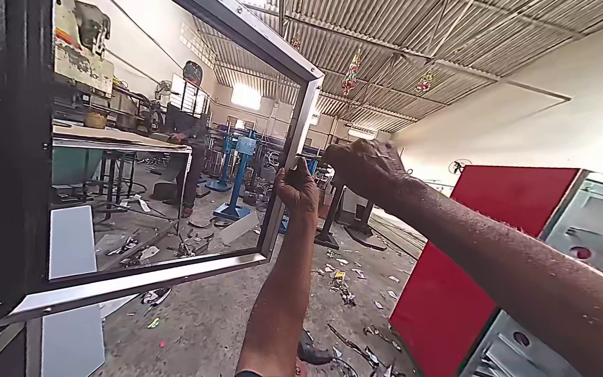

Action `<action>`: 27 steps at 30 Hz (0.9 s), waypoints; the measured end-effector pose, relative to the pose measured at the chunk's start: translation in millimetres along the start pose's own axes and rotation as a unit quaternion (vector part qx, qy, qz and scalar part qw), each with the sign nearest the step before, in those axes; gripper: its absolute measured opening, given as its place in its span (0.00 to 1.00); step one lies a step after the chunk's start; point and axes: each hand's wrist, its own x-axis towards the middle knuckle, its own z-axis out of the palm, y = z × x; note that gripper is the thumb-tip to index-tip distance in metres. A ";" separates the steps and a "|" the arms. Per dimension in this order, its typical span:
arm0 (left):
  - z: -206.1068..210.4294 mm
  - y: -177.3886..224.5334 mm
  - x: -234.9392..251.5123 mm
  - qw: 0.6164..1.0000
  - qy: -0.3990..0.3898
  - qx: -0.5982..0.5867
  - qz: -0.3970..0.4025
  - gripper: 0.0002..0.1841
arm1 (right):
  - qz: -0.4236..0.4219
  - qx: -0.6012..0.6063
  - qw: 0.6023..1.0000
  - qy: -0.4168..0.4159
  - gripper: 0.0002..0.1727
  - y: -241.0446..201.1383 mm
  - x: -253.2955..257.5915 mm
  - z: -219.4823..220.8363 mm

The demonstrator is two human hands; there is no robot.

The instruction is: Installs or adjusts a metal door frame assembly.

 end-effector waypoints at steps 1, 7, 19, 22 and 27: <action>0.9 -0.8 0.0 1.000 0.001 0.000 0.003 0.18 | 0.009 0.013 1.000 -0.019 0.10 0.1 1.9 0.6; -0.2 0.7 0.9 1.000 -0.012 -0.002 0.004 0.19 | -0.025 0.038 0.999 -0.025 0.19 -5.4 4.3 5.0; -3.0 1.4 -0.7 0.999 -0.004 0.047 -0.004 0.11 | 0.000 0.083 0.995 -0.047 0.20 4.9 7.4 12.2; -2.7 0.1 -2.7 0.998 -0.014 0.069 0.000 0.12 | -0.069 0.035 0.997 0.026 0.11 7.3 4.6 13.5; -1.9 2.1 -3.0 0.997 -0.001 0.075 -0.008 0.12 | 0.003 -0.004 1.000 -0.008 0.14 -0.2 3.0 2.2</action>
